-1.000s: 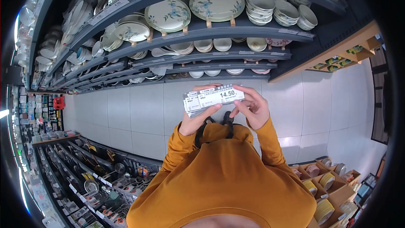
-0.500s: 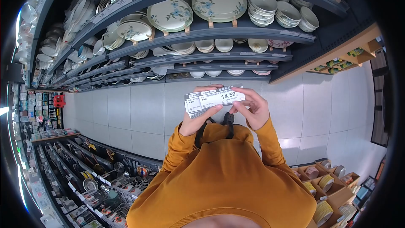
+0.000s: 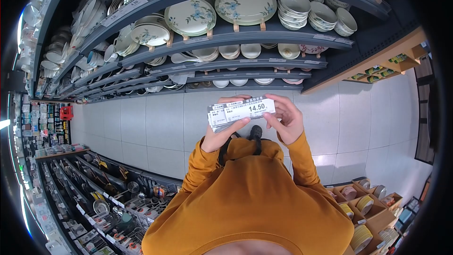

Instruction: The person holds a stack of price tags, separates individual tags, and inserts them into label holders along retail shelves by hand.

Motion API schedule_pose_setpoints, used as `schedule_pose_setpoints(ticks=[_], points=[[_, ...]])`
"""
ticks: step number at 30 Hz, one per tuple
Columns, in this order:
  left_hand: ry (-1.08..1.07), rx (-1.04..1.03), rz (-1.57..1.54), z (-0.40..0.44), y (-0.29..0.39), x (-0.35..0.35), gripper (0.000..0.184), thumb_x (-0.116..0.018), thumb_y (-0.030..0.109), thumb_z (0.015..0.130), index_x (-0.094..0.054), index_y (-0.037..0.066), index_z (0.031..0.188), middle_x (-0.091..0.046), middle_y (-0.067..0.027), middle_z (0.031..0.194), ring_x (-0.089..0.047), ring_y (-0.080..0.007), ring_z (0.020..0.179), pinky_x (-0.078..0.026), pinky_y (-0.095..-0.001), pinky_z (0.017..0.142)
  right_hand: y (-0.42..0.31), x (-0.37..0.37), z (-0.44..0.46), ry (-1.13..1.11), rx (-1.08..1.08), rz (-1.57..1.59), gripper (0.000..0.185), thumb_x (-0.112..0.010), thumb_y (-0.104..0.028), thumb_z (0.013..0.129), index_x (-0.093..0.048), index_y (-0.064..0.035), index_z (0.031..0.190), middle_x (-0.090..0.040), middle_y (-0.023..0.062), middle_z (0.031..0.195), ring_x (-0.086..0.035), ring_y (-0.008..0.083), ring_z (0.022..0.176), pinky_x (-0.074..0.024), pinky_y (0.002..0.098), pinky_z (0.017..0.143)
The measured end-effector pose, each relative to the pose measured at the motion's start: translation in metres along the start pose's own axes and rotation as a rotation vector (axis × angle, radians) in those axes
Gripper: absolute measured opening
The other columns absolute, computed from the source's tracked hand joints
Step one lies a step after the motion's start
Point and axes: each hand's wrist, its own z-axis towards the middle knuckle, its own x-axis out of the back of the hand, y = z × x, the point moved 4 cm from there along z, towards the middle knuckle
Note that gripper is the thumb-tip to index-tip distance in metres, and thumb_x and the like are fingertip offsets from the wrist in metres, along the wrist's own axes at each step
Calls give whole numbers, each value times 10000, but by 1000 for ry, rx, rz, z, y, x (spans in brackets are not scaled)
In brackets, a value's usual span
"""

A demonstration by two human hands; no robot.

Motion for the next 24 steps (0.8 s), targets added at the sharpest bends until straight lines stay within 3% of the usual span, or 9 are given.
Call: schedule_pose_setpoints(ticks=[4,13,19,24], points=[[5,7,-10,0,1,0,407,-634,-72,812,-451,12,1166,-526,-179,1229,-514,-231,1163,-452,-338,956,0,3,0,-4,6,-26,434,-589,68,845,-470,40,1262,-647,106,990,-585,98,756,-473,215,574],[1,3,1,-1,2,0,413,-641,-62,816,-455,8,1178,-536,-167,1227,-520,-216,1155,-451,-321,952,0,4,-1,16,12,-22,424,-607,71,833,-485,49,1238,-641,93,940,-577,97,737,-467,214,584],[47,107,-62,-5,4,-1,437,-640,-61,824,-450,4,1212,-533,-148,1246,-533,-192,1129,-449,-298,941,0,3,-1,-10,32,-54,476,-623,76,820,-463,39,1267,-632,81,941,-576,93,759,-473,208,607],[23,62,-82,-5,3,-3,419,-633,-67,824,-455,5,1197,-539,-154,1229,-531,-200,1130,-447,-311,945,-1,1,-3,14,-3,2,531,-668,32,813,-461,8,1302,-647,51,936,-598,72,797,-478,195,697]])
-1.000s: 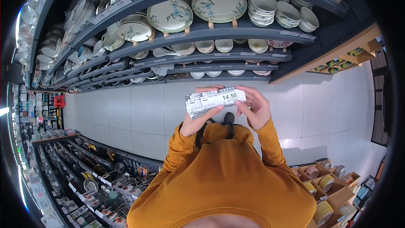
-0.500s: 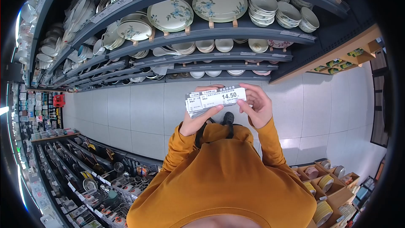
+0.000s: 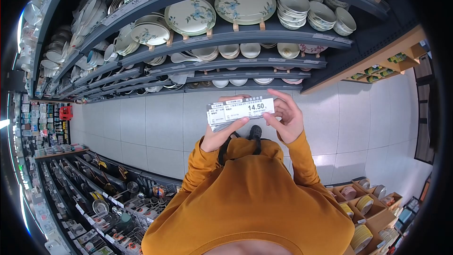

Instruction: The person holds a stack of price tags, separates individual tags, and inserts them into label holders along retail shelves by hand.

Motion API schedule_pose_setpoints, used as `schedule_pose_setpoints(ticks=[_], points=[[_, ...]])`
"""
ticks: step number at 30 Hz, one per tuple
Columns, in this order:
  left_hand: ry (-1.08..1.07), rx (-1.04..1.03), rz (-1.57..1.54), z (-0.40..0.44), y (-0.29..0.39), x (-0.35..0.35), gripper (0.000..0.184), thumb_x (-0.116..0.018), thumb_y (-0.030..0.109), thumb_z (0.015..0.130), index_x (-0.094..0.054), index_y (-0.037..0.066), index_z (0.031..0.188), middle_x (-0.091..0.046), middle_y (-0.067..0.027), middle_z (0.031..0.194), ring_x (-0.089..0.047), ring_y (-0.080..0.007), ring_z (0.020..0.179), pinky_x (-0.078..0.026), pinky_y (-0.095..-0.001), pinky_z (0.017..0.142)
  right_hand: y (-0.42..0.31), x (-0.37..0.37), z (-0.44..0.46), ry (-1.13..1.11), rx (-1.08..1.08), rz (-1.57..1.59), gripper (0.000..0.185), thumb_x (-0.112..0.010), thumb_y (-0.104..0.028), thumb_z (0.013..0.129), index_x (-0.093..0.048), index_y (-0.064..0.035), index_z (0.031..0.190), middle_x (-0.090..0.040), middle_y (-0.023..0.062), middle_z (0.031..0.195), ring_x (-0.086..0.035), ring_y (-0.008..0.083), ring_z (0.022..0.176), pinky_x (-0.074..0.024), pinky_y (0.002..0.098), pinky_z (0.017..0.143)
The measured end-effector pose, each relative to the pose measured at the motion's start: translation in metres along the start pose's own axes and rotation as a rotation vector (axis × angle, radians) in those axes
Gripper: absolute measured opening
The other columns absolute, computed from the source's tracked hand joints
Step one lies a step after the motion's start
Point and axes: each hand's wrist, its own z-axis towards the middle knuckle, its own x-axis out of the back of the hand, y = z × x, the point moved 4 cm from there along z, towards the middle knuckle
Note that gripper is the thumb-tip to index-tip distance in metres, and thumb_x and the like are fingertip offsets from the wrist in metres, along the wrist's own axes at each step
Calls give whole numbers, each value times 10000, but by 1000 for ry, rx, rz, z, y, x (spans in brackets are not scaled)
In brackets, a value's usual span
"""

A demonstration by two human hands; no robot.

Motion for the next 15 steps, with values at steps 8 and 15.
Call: schedule_pose_setpoints(ticks=[8,15], points=[[3,4,27,-2,0,-2,409,-634,-63,823,-461,10,1187,-546,-158,1213,-533,-209,1133,-445,-321,950,2,0,-2,-9,-3,-11,551,-670,35,809,-452,-3,1314,-658,70,987,-606,80,824,-486,207,717],[23,21,14,-4,1,-2,420,-636,-68,819,-460,8,1193,-544,-159,1222,-532,-213,1141,-443,-323,958,1,0,-5,-7,-6,-9,562,-670,37,809,-443,0,1321,-653,63,963,-612,84,814,-490,211,728]])
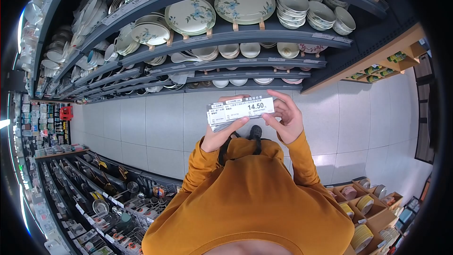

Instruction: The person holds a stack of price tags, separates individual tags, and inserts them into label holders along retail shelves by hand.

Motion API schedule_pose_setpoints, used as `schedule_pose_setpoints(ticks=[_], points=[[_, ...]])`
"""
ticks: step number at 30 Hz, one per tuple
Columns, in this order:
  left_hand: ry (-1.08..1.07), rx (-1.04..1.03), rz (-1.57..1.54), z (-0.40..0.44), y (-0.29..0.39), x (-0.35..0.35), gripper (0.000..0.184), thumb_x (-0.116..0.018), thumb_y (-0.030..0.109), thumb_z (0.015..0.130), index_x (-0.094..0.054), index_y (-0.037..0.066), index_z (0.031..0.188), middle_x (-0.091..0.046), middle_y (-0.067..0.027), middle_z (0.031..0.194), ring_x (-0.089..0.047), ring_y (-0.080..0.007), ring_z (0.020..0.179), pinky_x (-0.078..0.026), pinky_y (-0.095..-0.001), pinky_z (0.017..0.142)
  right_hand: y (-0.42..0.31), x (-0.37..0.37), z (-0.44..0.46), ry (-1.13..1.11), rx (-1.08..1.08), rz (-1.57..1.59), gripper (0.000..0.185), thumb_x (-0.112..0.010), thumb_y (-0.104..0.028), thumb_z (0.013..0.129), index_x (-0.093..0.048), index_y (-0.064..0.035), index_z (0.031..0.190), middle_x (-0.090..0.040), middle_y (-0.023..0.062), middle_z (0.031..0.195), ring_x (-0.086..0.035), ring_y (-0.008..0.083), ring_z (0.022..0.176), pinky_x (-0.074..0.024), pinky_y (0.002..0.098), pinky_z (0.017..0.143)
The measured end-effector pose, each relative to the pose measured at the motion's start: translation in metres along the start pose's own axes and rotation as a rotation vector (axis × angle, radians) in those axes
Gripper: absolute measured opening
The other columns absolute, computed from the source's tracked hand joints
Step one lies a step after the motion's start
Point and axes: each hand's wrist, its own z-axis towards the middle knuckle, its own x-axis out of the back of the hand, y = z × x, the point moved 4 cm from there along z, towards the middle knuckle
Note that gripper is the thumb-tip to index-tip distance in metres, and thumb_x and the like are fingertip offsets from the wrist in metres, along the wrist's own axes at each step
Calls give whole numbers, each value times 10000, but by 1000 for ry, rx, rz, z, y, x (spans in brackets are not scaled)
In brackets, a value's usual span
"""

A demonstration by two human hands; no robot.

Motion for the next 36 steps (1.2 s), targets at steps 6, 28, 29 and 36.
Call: schedule_pose_setpoints(ticks=[6,28,29,36], points=[[0,-21,30,-2,-3,2,420,-637,-48,821,-459,20,1196,-525,-160,1255,-549,-220,1120,-494,-324,894,-1,-1,-2,0,24,-12,557,-669,40,808,-447,3,1317,-649,62,957,-615,86,809,-491,209,730],[-7,-21,10,-35,1,-3,412,-639,-46,829,-458,-2,1196,-530,-146,1260,-528,-197,1142,-444,-306,948,-3,-21,-36,-181,-20,-47,521,-626,21,847,-450,-2,1336,-648,82,983,-593,76,650,-474,205,627],[-17,-24,25,-38,0,-3,425,-641,-51,820,-459,5,1200,-525,-147,1264,-525,-205,1147,-445,-314,949,-3,-24,-38,-184,-3,-61,523,-625,21,847,-451,-10,1339,-645,89,1000,-592,75,629,-471,203,608],[-29,-6,23,-57,-1,2,430,-636,-61,821,-457,12,1205,-516,-129,1263,-518,-192,1148,-445,-296,939,-7,-41,-55,-235,-189,-23,546,-616,4,859,-432,-55,1370,-612,128,1113,-612,87,535,-470,189,506]])
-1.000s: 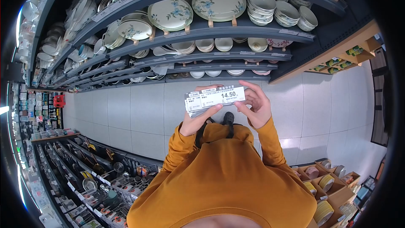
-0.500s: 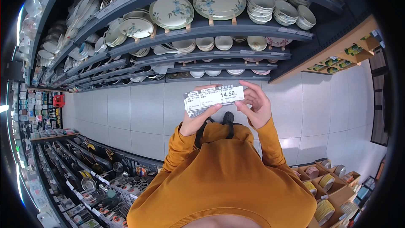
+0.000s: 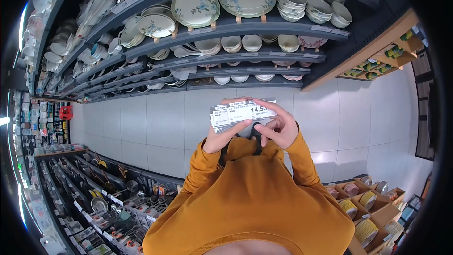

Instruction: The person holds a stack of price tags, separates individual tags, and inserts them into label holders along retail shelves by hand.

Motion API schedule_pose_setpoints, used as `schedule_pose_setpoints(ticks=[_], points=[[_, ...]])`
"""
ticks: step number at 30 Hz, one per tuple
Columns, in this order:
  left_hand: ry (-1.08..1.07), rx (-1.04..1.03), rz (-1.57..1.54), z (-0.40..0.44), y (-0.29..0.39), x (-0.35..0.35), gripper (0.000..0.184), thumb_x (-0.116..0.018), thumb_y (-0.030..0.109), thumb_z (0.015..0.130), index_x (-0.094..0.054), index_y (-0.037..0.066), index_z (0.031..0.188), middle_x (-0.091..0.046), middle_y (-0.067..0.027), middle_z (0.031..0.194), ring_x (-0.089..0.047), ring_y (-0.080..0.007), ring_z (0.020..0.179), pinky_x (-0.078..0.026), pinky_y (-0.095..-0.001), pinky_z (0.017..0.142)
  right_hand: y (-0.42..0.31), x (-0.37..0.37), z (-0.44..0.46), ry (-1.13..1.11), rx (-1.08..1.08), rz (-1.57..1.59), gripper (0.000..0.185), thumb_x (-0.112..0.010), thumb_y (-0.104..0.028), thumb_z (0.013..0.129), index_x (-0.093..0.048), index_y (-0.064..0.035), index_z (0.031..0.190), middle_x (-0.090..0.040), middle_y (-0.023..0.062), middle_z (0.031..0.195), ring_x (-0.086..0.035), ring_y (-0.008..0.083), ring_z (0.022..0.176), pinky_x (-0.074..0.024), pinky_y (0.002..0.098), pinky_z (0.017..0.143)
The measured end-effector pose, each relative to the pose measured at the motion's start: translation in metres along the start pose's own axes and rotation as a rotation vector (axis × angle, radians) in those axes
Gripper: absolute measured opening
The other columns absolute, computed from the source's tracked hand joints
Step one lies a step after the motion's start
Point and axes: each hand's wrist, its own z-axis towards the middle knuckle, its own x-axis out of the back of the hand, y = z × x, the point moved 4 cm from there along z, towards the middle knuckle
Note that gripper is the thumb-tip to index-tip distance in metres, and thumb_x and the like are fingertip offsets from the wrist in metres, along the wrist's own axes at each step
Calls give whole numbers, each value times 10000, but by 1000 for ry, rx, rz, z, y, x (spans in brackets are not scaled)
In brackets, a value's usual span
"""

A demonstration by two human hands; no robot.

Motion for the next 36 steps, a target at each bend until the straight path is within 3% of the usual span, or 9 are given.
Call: schedule_pose_setpoints(ticks=[4,7,11,12,14,16,19,22,36], points=[[-1,8,70,-12,3,7,424,-633,-69,826,-451,5,1203,-514,-126,1259,-515,-187,1150,-449,-288,936,2,-15,-2,-13,6,50,562,-613,-14,868,-410,-73,1388,-611,125,1117,-643,109,566,-473,177,468],[-4,-31,0,-20,8,13,451,-630,-76,809,-456,29,1212,-514,-120,1252,-508,-181,1144,-429,-308,955,2,-27,-2,-31,-59,22,582,-610,-12,868,-391,-92,1401,-615,103,1105,-656,116,584,-537,229,664],[33,-66,-19,-37,12,31,449,-629,-83,811,-452,26,1209,-510,-130,1264,-514,-190,1144,-438,-307,950,7,-51,2,-48,-49,4,581,-597,0,871,-376,-82,1402,-619,70,1089,-664,121,595,-411,357,993],[43,-80,-16,-41,13,37,442,-634,-82,813,-450,16,1203,-512,-135,1266,-521,-192,1141,-448,-300,941,6,-60,4,-56,-51,31,580,-594,3,872,-372,-79,1402,-620,61,1084,-666,121,597,-351,383,1048],[55,-111,-21,-53,15,52,434,-639,-81,815,-450,6,1196,-514,-142,1266,-530,-194,1136,-460,-294,929,8,-79,7,-74,-42,42,576,-586,11,873,-366,-67,1400,-619,63,1085,-668,127,603,-348,387,1052],[61,-145,-39,-67,19,67,431,-639,-83,813,-451,6,1191,-515,-143,1264,-534,-197,1133,-464,-294,923,13,-99,9,-94,-20,9,570,-577,24,873,-364,-52,1397,-617,83,1095,-671,137,609,-464,344,951],[93,-127,-30,-95,28,95,437,-616,-90,807,-453,30,1194,-506,-158,1270,-501,-221,1175,-432,-336,969,21,-135,11,-74,-31,16,572,-562,44,873,-355,-47,1399,-608,133,1121,-676,161,633,-546,266,700],[108,-185,20,-128,35,134,437,-612,-85,811,-446,28,1200,-504,-174,1266,-499,-236,1182,-445,-344,964,37,-175,17,-40,52,58,575,-551,56,873,-338,-28,1400,-593,180,1147,-677,180,653,-509,216,515],[417,-271,-60,-299,74,301,417,-651,-41,816,-458,6,1183,-543,-155,1226,-535,-202,1138,-460,-312,932,87,-399,54,-284,44,15,545,-574,28,874,-364,1,1376,-597,167,1145,-664,168,683,-494,220,559]])
